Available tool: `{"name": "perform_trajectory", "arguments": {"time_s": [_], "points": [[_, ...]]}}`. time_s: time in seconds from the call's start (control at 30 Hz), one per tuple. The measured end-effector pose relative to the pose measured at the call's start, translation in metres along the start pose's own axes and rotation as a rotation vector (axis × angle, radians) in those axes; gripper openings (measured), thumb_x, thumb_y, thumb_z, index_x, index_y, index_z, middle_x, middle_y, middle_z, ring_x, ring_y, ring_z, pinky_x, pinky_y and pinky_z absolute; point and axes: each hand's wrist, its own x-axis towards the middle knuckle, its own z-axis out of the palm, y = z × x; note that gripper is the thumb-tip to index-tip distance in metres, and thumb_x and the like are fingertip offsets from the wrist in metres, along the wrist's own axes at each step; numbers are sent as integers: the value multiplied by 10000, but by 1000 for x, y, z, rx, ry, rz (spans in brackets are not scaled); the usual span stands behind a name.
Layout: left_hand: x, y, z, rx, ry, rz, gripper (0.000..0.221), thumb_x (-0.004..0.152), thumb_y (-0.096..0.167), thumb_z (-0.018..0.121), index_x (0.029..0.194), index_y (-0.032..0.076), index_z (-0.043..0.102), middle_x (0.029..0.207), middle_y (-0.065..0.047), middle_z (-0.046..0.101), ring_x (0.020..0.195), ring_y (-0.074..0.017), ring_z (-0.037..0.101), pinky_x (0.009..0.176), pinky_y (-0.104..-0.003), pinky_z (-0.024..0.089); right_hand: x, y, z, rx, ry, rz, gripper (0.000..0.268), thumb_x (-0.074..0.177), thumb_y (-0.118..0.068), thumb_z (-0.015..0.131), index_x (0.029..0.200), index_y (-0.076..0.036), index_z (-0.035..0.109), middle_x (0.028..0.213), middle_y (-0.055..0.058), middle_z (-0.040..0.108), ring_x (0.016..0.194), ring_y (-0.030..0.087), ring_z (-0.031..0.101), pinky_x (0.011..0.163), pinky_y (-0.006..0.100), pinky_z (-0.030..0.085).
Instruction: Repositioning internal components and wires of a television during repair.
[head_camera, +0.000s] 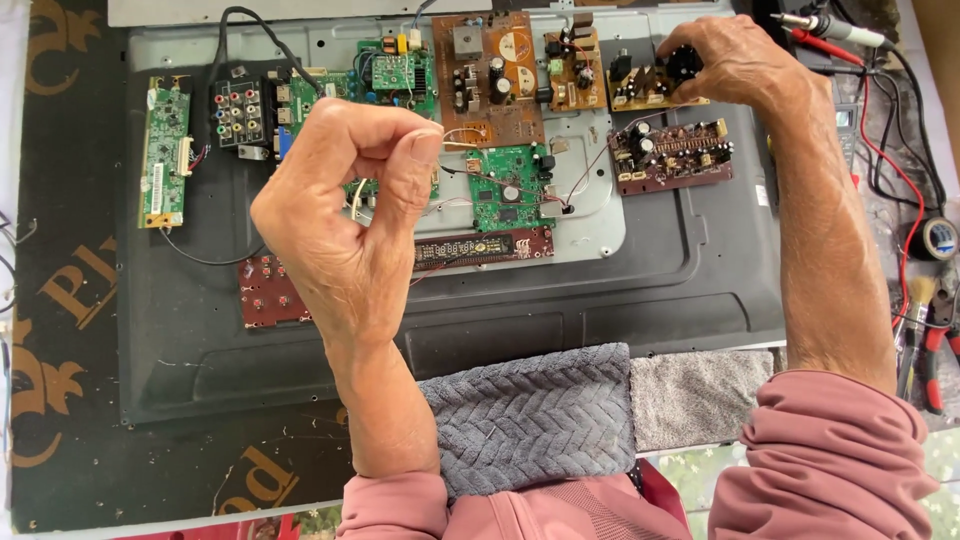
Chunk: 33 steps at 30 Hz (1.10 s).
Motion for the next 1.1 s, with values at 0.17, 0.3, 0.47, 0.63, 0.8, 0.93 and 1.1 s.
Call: {"name": "perform_trajectory", "arguments": {"time_s": [0.17,0.3,0.47,0.63,0.8,0.93,1.1], "points": [[0,0,3,12,0,-8,192,1098,153,602,954,28,628,872,-73,612,753,-169,543,728,-294,477,-7,1,11,-43,45,-30,716,801,-149,869,1467,-94,614,1311,263,631,1217,450,536,969,556,434],[-1,-3,3,21,-1,-3,190,1107,161,605,984,19,637,902,-85,626,777,-178,567,740,-301,500,-13,-2,4,25,51,-21,816,787,-169,866,1531,-103,537,1425,299,562,1305,495,467,1034,569,372],[1,-3,5,21,-10,-16,180,1100,134,610,994,-4,657,922,-94,639,791,-176,579,731,-289,498,-60,-35,-19,321,325,-84,365,1012,-55,749,1353,16,641,1360,257,596,1147,381,576,953,513,457],[6,-13,15,43,-63,16,82,1056,30,637,1016,17,707,976,-113,704,867,-196,664,725,-284,563,-91,-78,-22,918,433,-157,84,1095,-19,723,1174,1,705,1073,70,717,884,87,646,806,181,556],[3,-18,30,80,-194,79,67,1045,90,656,1004,80,708,980,-56,707,783,-125,629,686,-248,558,-113,-111,-20,1162,395,-180,53,1102,-64,708,1074,-43,670,989,50,681,820,98,648,739,167,579],[0,-19,33,58,-241,67,24,1033,82,677,1016,78,694,970,-41,665,809,-124,632,720,-255,560,-116,-132,-14,1356,338,-353,92,1005,-131,748,1024,-74,679,958,27,693,761,66,644,624,142,571],[0,-18,35,136,-390,153,165,972,201,744,1041,72,668,1026,-42,688,958,-192,675,832,-329,550,-125,-168,-19,1312,289,-471,150,926,-138,765,918,-41,652,837,51,651,727,114,605,645,201,519]]}}
